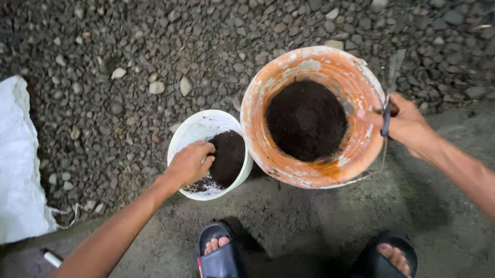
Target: The person uses scissors to cut small pieces of dark soil or compost held in their left hand over a bucket, then drops the cut pieces into a smaller white bowl. The process is repeated continuously.
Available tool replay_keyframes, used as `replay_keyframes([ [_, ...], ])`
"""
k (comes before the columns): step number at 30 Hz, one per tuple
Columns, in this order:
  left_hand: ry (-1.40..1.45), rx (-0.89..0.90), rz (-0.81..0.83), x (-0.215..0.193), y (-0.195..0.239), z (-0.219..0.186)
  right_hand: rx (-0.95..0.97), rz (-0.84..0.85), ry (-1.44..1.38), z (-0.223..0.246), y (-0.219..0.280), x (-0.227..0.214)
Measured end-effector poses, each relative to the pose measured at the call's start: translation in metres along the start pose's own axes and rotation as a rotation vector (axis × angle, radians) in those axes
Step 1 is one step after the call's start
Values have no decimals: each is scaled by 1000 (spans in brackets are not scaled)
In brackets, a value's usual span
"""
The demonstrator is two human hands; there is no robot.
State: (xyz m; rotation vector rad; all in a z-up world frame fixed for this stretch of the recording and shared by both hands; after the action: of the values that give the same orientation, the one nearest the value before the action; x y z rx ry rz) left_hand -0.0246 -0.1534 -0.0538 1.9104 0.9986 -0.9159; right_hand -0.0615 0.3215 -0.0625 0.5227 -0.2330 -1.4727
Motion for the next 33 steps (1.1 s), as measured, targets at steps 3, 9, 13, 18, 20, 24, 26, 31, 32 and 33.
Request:
replay_keyframes([
  [3, -95, -61, 138, 17, -3, 5, -23, 37, -116, -8, -21, -2],
  [9, -31, -164, 155, 36, -28, 13, -119, 114, -44, -24, -39, -18],
  [13, 148, -238, 127, 54, -43, 16, -80, 132, -46, -24, -41, -22],
  [18, 160, -453, 113, 89, -35, 14, -20, 202, -120, -3, -44, -33],
  [20, 130, -459, 57, 93, -31, 12, 127, 170, -41, -6, -42, -37],
  [24, 174, -466, -22, 102, -27, 19, 239, 162, -53, -8, -40, -37],
  [26, 224, -472, -59, 106, -28, 24, 191, 210, -45, -5, -40, -38],
  [31, 141, -420, 30, 118, -44, 20, 203, 241, -4, -3, -40, -37],
  [32, 105, -495, 92, 120, -47, 23, 220, 227, 8, -2, -39, -38],
  [33, 67, -572, 151, 122, -47, 25, 238, 213, 19, -2, -40, -37],
])
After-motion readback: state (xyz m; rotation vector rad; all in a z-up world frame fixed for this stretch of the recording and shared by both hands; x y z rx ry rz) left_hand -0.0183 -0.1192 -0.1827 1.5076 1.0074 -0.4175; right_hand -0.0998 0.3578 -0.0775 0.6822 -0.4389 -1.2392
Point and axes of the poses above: each hand's wrist, its own y-axis away from the middle knuckle, its own x-axis out of the palm, z = x × y, the point moved 7 cm from there along -y, towards the middle knuckle
